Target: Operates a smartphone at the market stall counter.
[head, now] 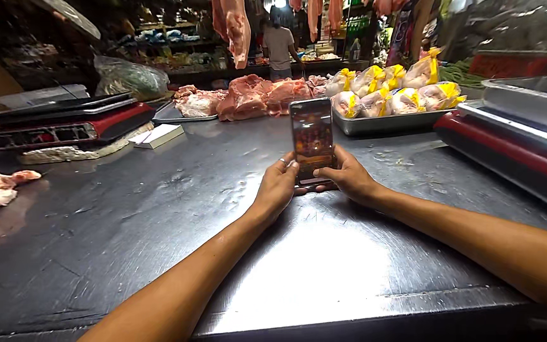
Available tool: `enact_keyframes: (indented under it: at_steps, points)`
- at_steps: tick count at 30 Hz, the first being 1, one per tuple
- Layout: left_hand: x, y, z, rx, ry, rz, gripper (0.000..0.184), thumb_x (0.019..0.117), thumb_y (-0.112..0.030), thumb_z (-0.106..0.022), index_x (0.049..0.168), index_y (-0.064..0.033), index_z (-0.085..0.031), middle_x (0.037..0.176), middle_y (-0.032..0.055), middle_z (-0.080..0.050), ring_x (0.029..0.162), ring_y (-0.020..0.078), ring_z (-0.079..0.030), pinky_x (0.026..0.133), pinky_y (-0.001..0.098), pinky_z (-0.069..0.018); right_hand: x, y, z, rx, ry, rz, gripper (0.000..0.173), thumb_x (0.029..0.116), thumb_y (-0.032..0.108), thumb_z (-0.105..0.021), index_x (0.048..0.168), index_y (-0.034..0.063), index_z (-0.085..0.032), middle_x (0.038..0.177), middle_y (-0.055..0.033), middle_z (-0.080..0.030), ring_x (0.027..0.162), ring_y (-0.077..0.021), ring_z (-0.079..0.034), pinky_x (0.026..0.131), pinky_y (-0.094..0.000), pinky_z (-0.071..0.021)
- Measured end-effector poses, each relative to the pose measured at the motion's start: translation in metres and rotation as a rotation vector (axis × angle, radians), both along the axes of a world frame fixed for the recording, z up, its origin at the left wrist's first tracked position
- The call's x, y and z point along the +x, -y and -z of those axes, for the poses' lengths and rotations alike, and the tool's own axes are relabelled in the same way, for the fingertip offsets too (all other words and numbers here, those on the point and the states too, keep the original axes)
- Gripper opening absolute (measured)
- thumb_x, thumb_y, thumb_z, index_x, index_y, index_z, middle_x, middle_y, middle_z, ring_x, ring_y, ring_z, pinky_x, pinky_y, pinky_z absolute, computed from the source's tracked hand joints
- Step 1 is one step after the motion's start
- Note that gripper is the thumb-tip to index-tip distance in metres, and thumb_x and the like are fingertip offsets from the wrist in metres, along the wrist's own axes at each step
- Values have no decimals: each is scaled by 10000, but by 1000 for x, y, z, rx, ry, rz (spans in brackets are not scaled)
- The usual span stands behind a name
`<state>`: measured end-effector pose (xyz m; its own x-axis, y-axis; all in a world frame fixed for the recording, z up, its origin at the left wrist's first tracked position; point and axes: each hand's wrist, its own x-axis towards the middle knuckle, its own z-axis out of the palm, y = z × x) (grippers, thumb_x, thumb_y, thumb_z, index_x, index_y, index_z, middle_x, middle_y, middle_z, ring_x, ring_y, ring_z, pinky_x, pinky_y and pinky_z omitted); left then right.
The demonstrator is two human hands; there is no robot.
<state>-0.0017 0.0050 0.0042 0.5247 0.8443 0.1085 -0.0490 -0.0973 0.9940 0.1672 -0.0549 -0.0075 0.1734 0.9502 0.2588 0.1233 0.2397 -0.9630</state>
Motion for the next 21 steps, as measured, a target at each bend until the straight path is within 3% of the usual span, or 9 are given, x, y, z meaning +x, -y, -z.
enact_keyframes:
  at_steps: [5,21]
  points:
    - [0,0,1,11,18,6,331,1117,-139,-413,1417,-83,-542,1141,145,-702,906,221,-743,756,390,-641,-1,1,0,9,-5,-1,400,985,20,-628,1351,93,-485,1155,-110,-689,941,-222,-731,716,-378,-646]
    - [0,1,1,25,15,-4,324,1117,-130,-411,1415,-80,-528,1114,149,-710,899,228,-748,753,391,-643,-1,5,1,24,36,9,409,988,68,-637,1368,123,-495,1176,-99,-693,960,-220,-732,698,-381,-646]
